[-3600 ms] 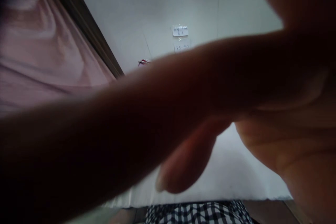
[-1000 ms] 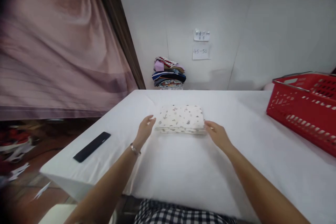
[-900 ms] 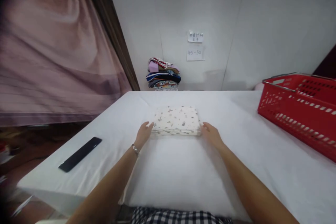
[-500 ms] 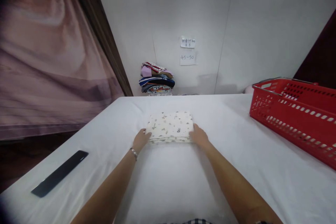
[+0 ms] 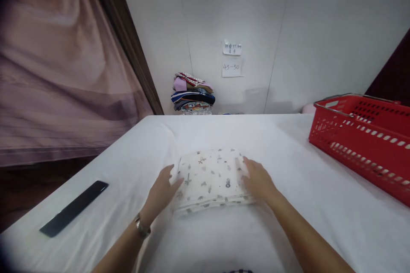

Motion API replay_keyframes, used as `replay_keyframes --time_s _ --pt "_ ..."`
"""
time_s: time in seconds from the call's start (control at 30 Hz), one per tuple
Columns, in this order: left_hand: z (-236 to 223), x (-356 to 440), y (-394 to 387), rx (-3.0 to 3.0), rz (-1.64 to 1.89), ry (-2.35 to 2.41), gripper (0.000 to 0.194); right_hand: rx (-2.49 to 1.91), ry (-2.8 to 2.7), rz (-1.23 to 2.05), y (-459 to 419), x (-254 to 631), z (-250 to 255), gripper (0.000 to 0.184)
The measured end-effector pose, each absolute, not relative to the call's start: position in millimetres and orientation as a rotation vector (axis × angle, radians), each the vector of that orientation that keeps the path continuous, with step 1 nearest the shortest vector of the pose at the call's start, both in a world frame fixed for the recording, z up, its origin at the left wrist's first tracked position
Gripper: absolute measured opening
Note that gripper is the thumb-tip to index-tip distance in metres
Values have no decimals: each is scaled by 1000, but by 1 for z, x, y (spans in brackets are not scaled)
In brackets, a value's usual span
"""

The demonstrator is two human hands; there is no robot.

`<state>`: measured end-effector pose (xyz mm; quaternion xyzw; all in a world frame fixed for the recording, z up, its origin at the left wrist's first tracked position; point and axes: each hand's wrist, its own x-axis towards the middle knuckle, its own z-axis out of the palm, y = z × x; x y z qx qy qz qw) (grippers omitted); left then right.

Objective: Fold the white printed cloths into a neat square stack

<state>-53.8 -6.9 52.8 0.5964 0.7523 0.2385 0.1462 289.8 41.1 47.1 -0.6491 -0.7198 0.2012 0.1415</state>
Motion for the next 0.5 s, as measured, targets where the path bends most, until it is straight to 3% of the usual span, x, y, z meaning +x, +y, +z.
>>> replay_keyframes --time_s 0.1,0.23,0.5 --pt "66 -37 22 2015 721 2127 57 -1635 -2242 344 59 259 65 62" --pt "54 -13 55 2134 551 2141 58 -1451 -2425 278 94 222 70 60" --pt "11 -16 60 2087 409 2152 67 -1746 -2477 295 133 228 22 65"
